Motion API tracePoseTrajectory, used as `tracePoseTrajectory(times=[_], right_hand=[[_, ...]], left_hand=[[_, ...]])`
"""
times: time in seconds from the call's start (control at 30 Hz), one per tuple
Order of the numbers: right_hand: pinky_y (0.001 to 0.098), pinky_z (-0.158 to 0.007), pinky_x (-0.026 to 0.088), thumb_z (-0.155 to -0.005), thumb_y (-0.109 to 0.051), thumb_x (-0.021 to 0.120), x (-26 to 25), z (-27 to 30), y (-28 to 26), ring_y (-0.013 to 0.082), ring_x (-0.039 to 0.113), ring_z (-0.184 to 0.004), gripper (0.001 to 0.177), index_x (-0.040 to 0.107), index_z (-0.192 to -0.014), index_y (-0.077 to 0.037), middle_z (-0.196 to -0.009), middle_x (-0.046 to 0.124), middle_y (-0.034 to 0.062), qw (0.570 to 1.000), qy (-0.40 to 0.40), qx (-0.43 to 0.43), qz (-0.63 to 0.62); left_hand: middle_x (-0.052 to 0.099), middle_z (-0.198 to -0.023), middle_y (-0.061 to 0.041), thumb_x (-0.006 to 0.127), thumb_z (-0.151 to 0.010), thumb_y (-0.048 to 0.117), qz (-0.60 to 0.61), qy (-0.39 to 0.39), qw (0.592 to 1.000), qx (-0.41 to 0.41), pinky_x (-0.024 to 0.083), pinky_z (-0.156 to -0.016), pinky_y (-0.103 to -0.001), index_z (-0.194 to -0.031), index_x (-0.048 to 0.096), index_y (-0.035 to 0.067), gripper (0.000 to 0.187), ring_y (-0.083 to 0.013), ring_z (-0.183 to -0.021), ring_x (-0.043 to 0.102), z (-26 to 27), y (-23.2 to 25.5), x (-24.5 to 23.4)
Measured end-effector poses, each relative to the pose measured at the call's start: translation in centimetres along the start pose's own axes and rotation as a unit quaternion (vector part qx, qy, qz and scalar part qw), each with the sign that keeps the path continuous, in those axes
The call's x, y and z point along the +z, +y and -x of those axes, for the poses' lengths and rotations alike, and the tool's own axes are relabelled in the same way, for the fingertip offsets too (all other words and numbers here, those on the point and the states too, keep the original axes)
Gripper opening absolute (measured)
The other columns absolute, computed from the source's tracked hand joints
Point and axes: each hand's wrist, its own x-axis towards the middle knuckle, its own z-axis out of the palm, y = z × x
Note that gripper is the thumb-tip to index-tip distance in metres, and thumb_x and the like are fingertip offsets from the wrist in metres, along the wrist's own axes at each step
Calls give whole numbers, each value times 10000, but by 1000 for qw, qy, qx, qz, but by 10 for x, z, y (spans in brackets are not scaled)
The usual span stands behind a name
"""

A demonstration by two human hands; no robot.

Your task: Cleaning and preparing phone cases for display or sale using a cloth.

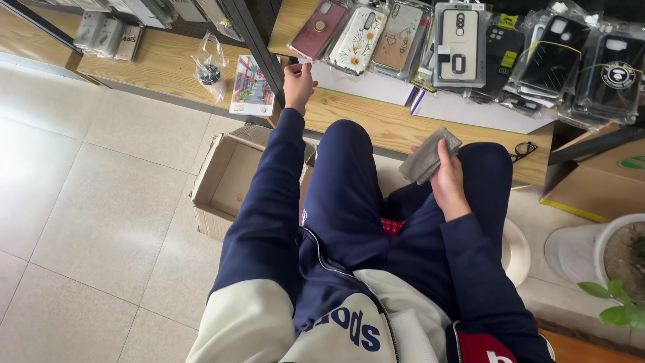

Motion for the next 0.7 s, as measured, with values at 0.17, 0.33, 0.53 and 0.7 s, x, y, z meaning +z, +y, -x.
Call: tracePoseTrajectory(times=[0.17, 0.33, 0.53, 0.7], right_hand=[[308, -982, 549, -1037, -363, 546, 0, 1, -1, 264, 703, -1128, 492, 516, -1365, 2, -1312, 643, 112, 1000, 14, 18, -5], [303, -961, 539, -1080, -350, 485, 10, 10, -14, 231, 686, -1085, 457, 586, -1304, 36, -1147, 705, 207, 1000, -9, 27, 8], [319, -953, 564, -1074, -380, 466, 11, 10, -12, 230, 688, -1106, 492, 563, -1318, 37, -1167, 702, 215, 998, 3, 53, 27], [344, -983, 556, -1076, -350, 468, 17, 13, -18, 266, 676, -1198, 452, 550, -1305, 31, -1232, 652, 162, 998, 7, 53, 22]], left_hand=[[657, -1057, -117, 620, -869, 315, -6, 29, 999, 16, 547, -606, -246, -1239, 500, -5, 504, -136, -644, 704, -41, -8, 14], [665, -926, -83, 609, -875, 341, 40, 55, 997, -41, 533, -578, -254, -1059, 523, 46, 358, -148, -698, 727, -41, 7, 21], [589, -705, -15, 695, -828, 356, 12, 94, 995, -3, 486, -534, -237, -834, 597, 71, 301, -109, -576, 540, -70, -10, 22], [621, -933, -108, 594, -935, 185, 221, 17, 975, 19, 571, -619, -221, -1011, 541, 19, 189, -133, -709, 668, -64, 11, 23]])
